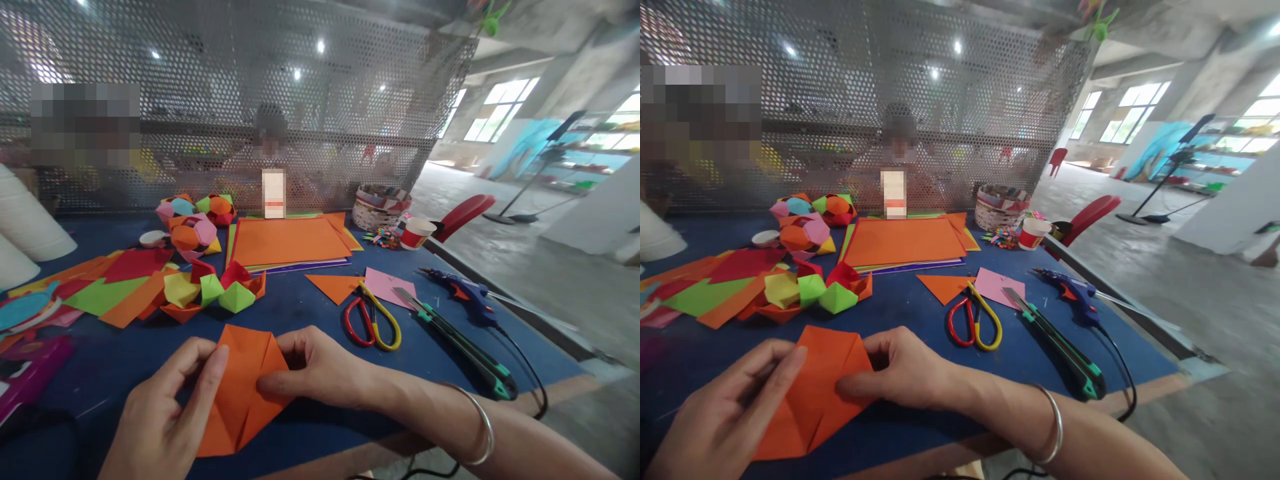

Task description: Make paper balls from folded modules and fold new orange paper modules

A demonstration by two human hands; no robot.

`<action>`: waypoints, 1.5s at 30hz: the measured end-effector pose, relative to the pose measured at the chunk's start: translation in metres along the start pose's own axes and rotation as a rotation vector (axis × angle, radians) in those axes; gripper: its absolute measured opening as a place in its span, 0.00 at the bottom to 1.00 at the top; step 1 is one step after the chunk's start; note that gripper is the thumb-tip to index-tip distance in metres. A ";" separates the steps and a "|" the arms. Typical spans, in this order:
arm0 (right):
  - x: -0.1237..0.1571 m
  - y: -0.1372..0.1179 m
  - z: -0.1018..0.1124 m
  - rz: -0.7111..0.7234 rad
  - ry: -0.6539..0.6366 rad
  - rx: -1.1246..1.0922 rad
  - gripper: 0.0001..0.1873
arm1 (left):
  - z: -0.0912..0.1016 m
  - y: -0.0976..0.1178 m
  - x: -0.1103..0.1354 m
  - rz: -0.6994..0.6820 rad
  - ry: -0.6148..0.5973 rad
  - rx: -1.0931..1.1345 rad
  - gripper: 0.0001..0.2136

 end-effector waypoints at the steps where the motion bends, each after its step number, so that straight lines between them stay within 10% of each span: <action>1: 0.000 -0.001 0.001 0.004 0.007 -0.007 0.23 | 0.000 -0.002 0.000 0.038 -0.014 0.022 0.16; 13: -0.005 -0.009 0.018 0.034 0.168 -0.027 0.28 | 0.002 -0.011 0.005 -0.146 -0.042 0.081 0.11; 19: -0.005 -0.009 0.021 0.046 0.195 -0.047 0.30 | 0.002 -0.032 0.010 0.026 -0.020 0.106 0.15; 33: -0.005 -0.009 0.015 0.138 0.135 -0.077 0.26 | 0.013 -0.011 0.012 -0.163 0.124 -0.026 0.13; 45: -0.004 -0.009 0.011 0.158 0.106 -0.068 0.24 | 0.005 -0.018 0.012 -0.036 0.081 0.075 0.13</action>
Point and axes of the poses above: each hand's wrist, its own x-axis away from the middle knuckle, its own z-axis out of the back of the hand, y = z × x, the point moved 8 cm from there along -x, towards the middle knuckle, and after that the axes turned 8 degrees about y, right-handed, at the moved point
